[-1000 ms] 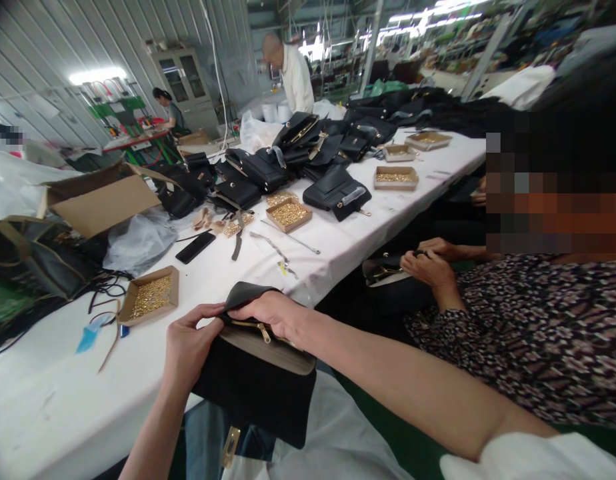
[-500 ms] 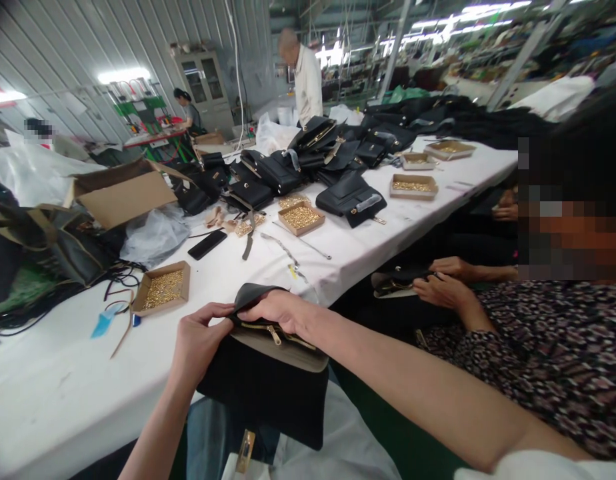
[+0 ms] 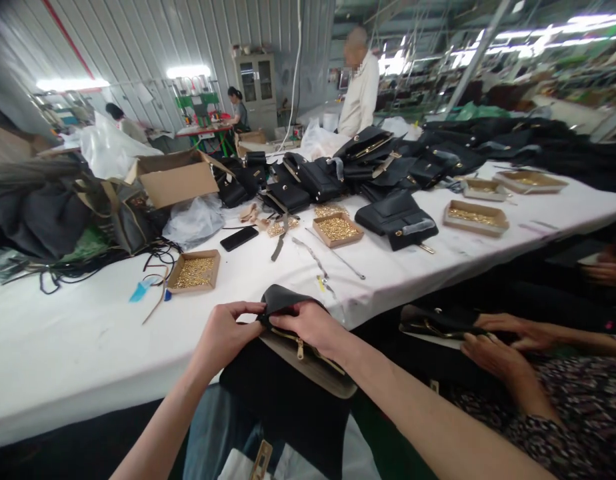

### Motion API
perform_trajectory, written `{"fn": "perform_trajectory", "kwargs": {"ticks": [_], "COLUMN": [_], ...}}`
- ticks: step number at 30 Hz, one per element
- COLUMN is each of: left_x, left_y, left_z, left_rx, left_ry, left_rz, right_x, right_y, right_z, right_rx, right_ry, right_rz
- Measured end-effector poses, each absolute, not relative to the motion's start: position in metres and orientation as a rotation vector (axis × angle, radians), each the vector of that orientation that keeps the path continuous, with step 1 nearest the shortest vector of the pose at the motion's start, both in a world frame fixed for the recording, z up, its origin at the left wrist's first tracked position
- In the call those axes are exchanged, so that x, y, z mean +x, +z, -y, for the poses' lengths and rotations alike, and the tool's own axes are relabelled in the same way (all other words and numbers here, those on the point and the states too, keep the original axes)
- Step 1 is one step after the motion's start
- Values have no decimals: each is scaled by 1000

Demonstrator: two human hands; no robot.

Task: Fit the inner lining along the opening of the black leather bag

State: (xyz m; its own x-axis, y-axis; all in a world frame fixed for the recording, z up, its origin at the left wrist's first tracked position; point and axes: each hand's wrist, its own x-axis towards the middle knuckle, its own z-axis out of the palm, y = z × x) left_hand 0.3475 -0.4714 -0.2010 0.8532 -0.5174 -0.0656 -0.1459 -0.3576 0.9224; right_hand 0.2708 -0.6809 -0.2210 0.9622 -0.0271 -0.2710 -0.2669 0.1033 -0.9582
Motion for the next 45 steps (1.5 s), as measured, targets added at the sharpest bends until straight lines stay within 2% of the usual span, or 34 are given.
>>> {"fn": "perform_trajectory", "kwargs": {"ticks": [4, 10, 16, 21, 26, 31, 39, 45], "left_x": [340, 327, 334, 336, 335, 339, 341, 343], "left_y": [-200, -214, -224, -231, -235, -231, -219, -214], "left_z": [466, 473, 478, 476, 476, 480, 495, 522], "left_rx": [1812, 1999, 2050, 2054, 2072, 2074, 2108, 2153], "left_ry": [-529, -156, 20, 2, -13, -49, -122, -139], "left_rz": [520, 566, 656, 658, 649, 616, 601, 677], "right_x": [269, 274, 273, 262, 256, 256, 253, 236], "right_y": [-221, -219, -232, -247, -243, -235, -238, -242], "right_z": [679, 662, 640, 646, 661, 660, 675, 667], "right_rx": [-1449, -1528, -1523, -1595, -1688, -1912, -1932, -1956], "right_ry": [167, 58, -110, -20, 122, 28, 51, -199], "right_rz": [-234, -284, -392, -447, -356, -262, -227, -312]}}
